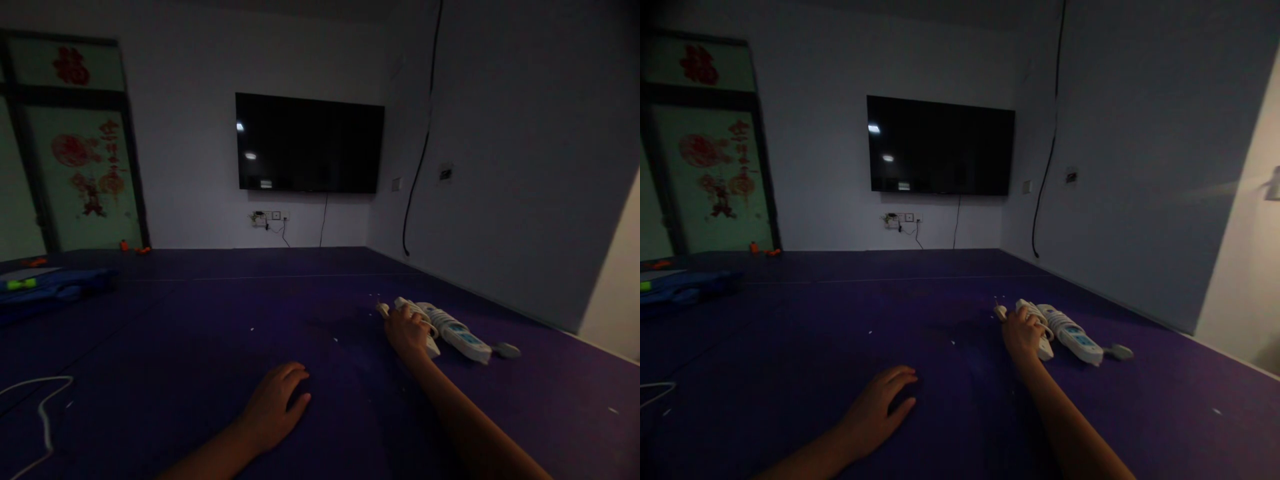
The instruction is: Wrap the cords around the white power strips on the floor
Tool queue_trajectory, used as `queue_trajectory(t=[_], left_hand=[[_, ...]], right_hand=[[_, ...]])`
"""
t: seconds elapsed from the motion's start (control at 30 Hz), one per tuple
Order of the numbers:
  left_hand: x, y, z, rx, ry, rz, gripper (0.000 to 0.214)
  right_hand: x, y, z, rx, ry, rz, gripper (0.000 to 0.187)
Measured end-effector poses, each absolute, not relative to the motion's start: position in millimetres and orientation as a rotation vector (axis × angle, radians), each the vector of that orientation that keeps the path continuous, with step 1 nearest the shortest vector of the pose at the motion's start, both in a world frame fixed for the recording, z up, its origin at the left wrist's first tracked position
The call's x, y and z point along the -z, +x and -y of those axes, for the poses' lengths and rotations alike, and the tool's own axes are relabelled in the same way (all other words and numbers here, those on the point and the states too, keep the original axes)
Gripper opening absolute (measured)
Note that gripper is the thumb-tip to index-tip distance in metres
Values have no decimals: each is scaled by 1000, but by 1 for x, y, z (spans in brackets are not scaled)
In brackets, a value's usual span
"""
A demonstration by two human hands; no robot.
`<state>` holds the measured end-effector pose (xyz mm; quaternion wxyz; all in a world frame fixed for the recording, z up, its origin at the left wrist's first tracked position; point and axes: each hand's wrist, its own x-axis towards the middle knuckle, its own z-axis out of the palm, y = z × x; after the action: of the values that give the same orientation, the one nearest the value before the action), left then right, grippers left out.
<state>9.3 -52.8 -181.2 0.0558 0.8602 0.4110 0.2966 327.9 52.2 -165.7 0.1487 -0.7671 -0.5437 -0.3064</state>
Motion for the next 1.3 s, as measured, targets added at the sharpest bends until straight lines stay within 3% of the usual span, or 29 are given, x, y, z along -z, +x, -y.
queue_trajectory(t=[0.5,1.3], left_hand=[[176,10,55,-855,2591,-1247,28],[180,10,52,-900,2488,-1189,28]], right_hand=[[168,323,-53,957,-2402,1573,41],[156,322,-44,859,-2156,1664,36]])
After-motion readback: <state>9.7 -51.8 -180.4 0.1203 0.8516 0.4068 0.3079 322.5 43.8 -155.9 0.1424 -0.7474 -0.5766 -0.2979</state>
